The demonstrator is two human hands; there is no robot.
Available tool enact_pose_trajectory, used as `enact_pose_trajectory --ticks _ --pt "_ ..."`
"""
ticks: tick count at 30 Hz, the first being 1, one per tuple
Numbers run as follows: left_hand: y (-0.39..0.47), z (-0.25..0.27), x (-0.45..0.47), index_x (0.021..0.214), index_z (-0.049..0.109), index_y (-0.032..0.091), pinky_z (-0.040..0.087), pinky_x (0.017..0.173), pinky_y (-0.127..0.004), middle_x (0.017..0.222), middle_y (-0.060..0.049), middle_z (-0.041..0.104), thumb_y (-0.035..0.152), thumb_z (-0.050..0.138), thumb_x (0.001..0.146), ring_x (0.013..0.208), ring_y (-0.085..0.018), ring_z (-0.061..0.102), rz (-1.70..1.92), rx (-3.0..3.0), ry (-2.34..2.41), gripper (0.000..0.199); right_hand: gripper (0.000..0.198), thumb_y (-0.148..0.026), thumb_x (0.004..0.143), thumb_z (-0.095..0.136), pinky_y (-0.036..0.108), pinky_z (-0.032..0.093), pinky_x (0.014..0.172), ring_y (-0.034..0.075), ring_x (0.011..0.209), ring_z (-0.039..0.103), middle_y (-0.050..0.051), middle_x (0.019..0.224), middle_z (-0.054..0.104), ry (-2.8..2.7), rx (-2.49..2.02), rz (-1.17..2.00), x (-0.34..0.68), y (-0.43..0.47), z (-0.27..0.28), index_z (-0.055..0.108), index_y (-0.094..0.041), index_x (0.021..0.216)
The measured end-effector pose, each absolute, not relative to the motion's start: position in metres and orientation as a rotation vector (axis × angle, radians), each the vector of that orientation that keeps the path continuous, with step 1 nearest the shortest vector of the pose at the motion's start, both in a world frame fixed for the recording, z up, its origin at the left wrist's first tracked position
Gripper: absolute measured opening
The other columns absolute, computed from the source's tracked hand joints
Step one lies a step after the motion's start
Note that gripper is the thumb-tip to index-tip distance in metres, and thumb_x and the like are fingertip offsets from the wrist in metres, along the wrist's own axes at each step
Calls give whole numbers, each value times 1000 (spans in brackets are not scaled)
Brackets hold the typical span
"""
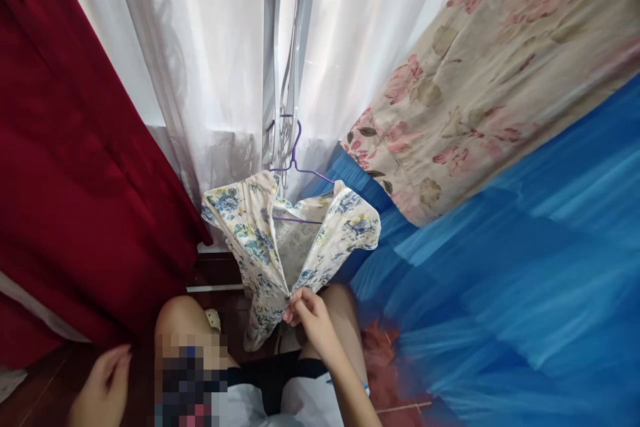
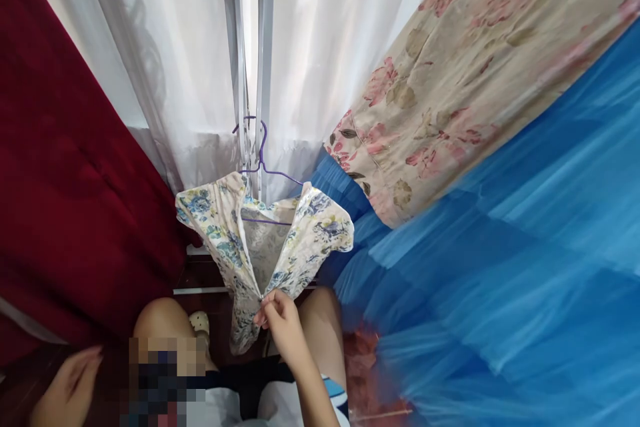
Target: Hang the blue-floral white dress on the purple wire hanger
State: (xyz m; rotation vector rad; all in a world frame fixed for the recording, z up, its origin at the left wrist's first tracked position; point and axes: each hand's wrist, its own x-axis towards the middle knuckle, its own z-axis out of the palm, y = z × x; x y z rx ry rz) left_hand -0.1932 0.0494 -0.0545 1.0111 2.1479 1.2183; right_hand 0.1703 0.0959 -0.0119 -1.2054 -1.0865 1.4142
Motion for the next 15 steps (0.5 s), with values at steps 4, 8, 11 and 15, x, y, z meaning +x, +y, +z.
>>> enact_pose_trajectory --ticks 4,8,11,15 --pt "85 -53 -84 99 65 21 49 90 -35 102 -6 70 34 59 83 99 -25 65 1188 1503 1526 21 9 -26 83 50 25 42 56 15 55 58 1 63 68 -1143 -1129 1446 172 82 -12 53 -20 78" --pt "80 -44 31 108 60 22 47 89 -30 104 -5 68 19 54 85 100 -20 63 1199 1776 1144 24 8 -25 82 53 22 35 49 11 49 51 -2 56 62 -1200 -1106 1377 179 68 -1 55 -19 77" --pt "64 -41 67 96 57 20 47 77 -26 90 -4 66 18 51 87 85 -17 62 1280 1755 1175 11 13 -27 82 57 22 31 48 10 45 46 -3 51 59 -1211 -1105 1314 187 56 9 56 -18 73" --pt "52 -36 68 79 52 20 41 66 -23 73 0 59 23 50 91 67 -14 54 1204 1854 1176 12 18 -31 80 57 22 23 44 8 37 37 -3 43 57 -1151 -1109 1365 193 42 15 57 -17 69"
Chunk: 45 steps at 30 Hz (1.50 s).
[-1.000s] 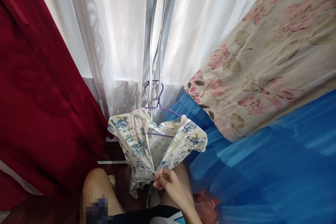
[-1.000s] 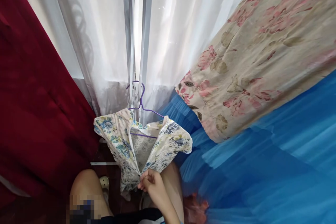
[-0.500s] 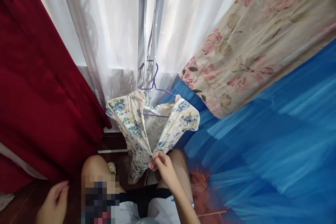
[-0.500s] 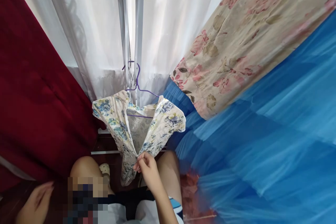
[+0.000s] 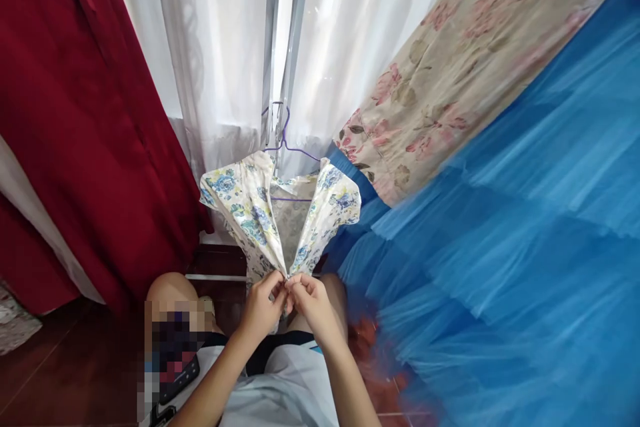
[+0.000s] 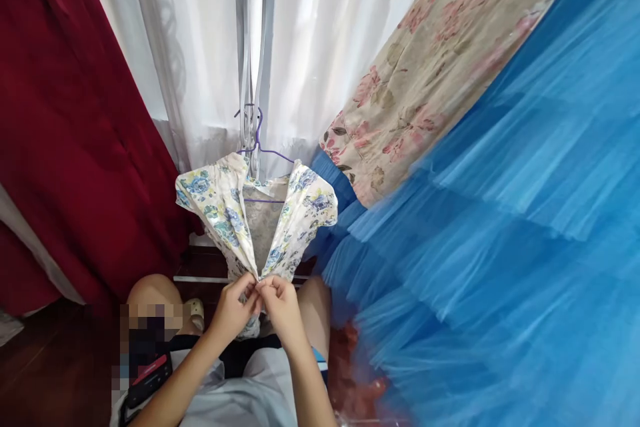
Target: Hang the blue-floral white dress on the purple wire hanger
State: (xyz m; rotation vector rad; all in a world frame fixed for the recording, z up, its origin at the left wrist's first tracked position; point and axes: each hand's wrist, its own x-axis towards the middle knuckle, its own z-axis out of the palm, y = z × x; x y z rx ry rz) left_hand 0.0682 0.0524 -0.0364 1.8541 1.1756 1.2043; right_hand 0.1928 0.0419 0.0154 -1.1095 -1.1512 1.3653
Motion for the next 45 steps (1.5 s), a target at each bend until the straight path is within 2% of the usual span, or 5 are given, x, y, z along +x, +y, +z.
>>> enact_pose_trajectory --ticks 15,31,36,41,45 --pt "35 -42 57 70 41 20 32 57 -23 60 3 44 18 48 85 57 -12 42 1299 1819 1255 17 21 -30 78 55 21 17 38 5 31 28 -4 38 54 -1200 -1129 1471 183 41 26 59 -17 63" --pt "53 -72 66 68 37 20 28 51 -21 55 7 33 15 48 79 49 -10 37 1117 1725 1250 16 16 -30 75 62 22 25 41 7 37 33 -3 44 56 -1229 -810 984 159 170 163 63 -16 69" --pt "85 0 35 95 59 19 46 73 -26 82 -2 63 30 51 92 77 -16 60 1271 1822 1122 14 15 -31 78 58 21 28 42 7 37 39 -5 44 56 -1304 -846 962 172 143 151 59 -18 71" --pt "123 117 22 134 50 22 46 74 -25 85 -1 61 32 48 97 73 -13 57 1593 2096 1042 39 12 -29 79 57 20 29 43 8 38 41 -7 41 49 -1334 -831 969 188 130 151 59 -18 73" --pt "142 162 33 105 66 21 43 69 -23 84 -1 66 31 49 97 73 -14 59 1423 2451 1030 21 13 -29 80 58 20 29 43 8 38 43 -8 42 46 -1384 -761 1030 194 131 148 58 -19 72"
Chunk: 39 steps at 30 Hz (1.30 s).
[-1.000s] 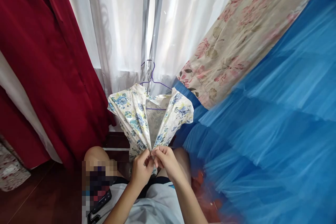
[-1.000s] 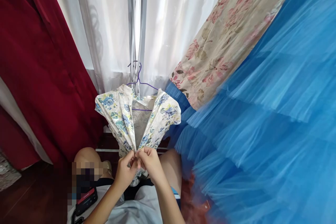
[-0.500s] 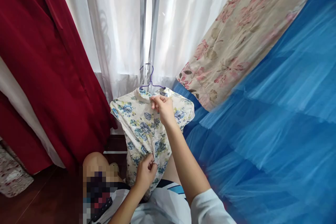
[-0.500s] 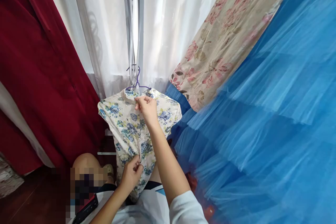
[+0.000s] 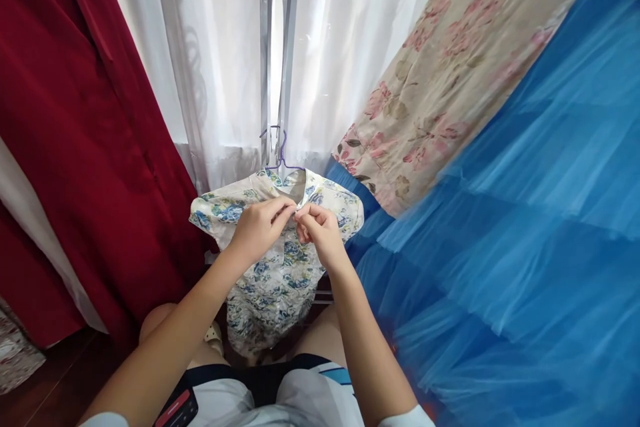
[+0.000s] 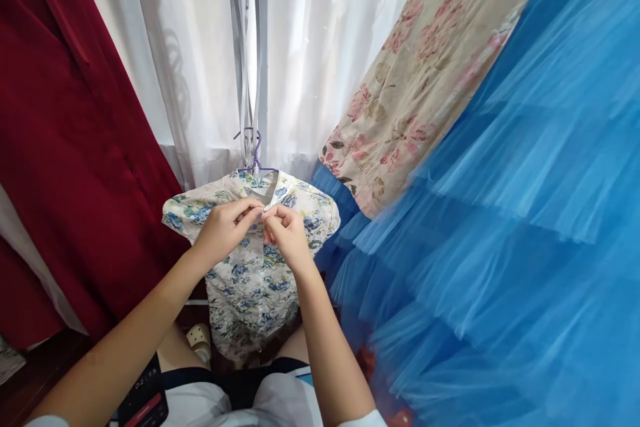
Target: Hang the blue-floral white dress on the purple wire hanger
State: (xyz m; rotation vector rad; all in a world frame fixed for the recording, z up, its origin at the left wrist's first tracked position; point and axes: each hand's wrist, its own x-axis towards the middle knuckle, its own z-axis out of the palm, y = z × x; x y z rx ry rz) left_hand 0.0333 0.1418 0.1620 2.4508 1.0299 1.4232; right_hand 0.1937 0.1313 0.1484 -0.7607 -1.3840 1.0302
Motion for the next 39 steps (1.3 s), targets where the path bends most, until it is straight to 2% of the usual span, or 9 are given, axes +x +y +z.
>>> enact_pose_trajectory --ticks 3,10,14,17,22,28,33,37,39 --pt "152 165 38 87 64 17 41 66 -24 79 -2 66 28 49 97 71 -14 60 1483 2550 1063 22 17 -33 82 60 21 30 44 8 38 42 -8 43 49 -1396 -747 995 191 143 143 56 -19 73" --pt "188 175 24 87 65 14 43 64 -22 69 -1 63 31 53 95 63 -12 60 1762 2369 1164 22 21 -36 81 60 22 34 46 9 40 44 -7 44 49 -1408 -919 827 173 174 119 51 -20 70" --pt "230 182 -27 92 64 12 46 62 -21 69 -1 62 33 53 93 63 -12 61 2005 1944 1291 25 21 -35 79 60 22 30 44 9 39 42 -7 44 48 -1386 -1041 847 185 167 97 51 -20 68" --pt "263 159 -79 82 63 12 46 65 -21 69 -2 62 33 55 89 66 -12 60 2113 1687 1395 24 21 -35 80 60 22 30 45 9 40 40 -6 44 48 -1376 -1047 870 201 152 81 52 -20 68" --pt "275 74 -112 62 48 17 40 56 -21 60 0 54 43 53 85 58 -11 48 1887 1177 1505 35 21 -37 80 60 24 32 47 11 42 44 -5 46 51 -1375 -1058 922 217 134 55 55 -20 69" --pt "234 0 -55 56 54 15 36 51 -23 51 0 50 57 68 69 51 -12 45 1554 1277 1347 46 21 -36 78 59 24 26 47 11 44 36 -5 48 46 -1025 -1126 891 256 128 14 55 -20 65" --pt "195 13 2 80 64 14 42 62 -23 63 0 52 53 62 82 65 -13 51 1474 1354 1042 39 26 -40 76 54 26 26 47 13 44 37 -3 47 48 -947 -1429 814 304 117 -40 52 -22 57" --pt "161 44 45 83 63 15 41 63 -22 66 0 54 43 57 91 64 -12 51 1383 1414 748 30 23 -33 66 61 29 34 50 18 45 48 1 42 54 -1095 -1612 835 308 105 -68 53 -23 48" --pt "144 54 61 82 62 15 41 63 -22 67 -1 56 41 56 93 64 -12 53 1319 1474 684 28 16 -34 64 67 31 41 56 22 54 57 4 53 62 -1110 -1612 783 298 101 -65 59 -23 55"
